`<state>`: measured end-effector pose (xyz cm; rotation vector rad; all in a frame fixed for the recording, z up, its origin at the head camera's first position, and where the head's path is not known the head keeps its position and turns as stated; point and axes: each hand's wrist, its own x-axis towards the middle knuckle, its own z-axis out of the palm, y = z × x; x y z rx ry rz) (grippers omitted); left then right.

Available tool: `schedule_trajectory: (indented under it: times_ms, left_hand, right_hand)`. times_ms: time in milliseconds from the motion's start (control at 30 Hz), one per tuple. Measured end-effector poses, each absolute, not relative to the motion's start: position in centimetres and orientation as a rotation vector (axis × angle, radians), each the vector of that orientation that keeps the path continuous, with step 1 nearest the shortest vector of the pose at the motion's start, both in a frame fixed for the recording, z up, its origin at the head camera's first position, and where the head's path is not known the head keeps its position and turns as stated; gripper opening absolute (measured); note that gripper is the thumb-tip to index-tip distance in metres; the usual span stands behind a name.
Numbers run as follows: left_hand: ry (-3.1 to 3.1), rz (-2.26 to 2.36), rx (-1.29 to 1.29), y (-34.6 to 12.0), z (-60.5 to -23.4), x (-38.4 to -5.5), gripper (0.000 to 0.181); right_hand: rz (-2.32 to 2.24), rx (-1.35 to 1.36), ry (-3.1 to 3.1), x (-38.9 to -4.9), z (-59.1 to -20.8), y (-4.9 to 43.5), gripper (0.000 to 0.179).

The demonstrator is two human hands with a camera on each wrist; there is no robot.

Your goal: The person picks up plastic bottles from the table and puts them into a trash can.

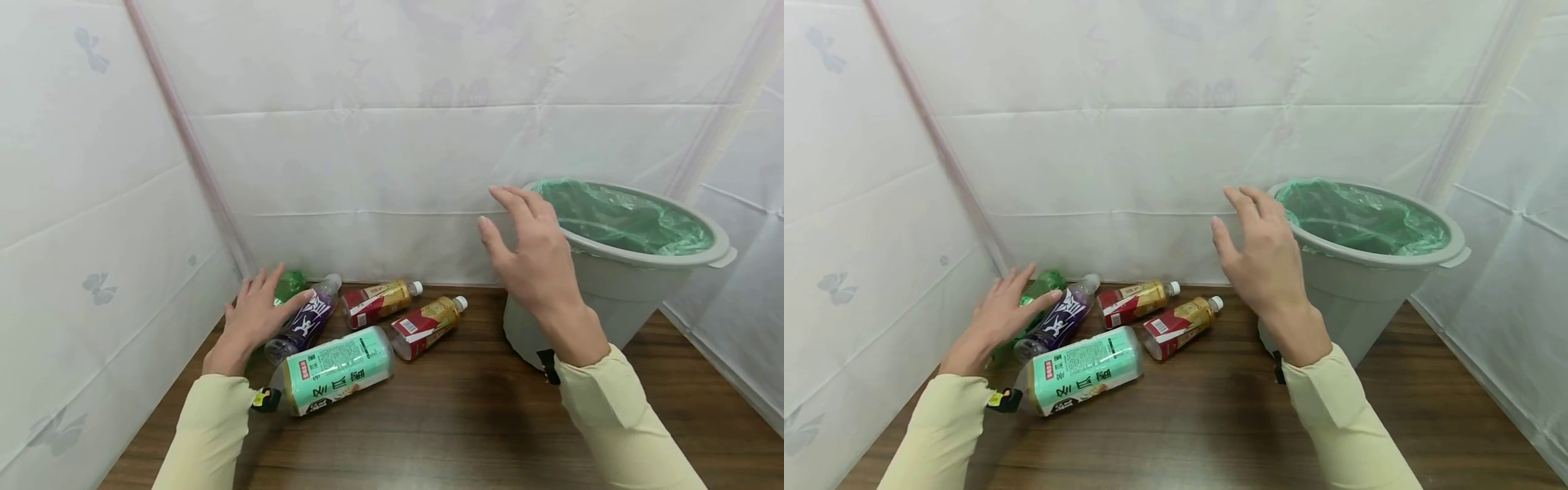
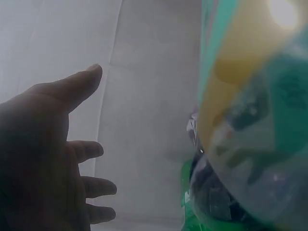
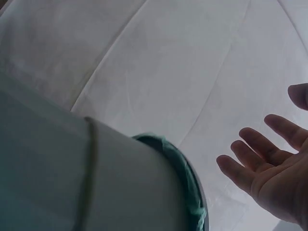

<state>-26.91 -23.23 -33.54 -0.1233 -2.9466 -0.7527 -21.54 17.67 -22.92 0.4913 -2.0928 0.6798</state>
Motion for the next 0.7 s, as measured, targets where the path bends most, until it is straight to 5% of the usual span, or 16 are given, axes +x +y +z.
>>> schedule_trajectory:
  times_ms: [700]
  left_hand:
    - [-2.986,-0.766,-0.044,-26.5,-36.2,-26.6,0.101]
  right_hand:
    - [0.699,0.252,-2.015,-19.2,-21.8,23.9,0.038]
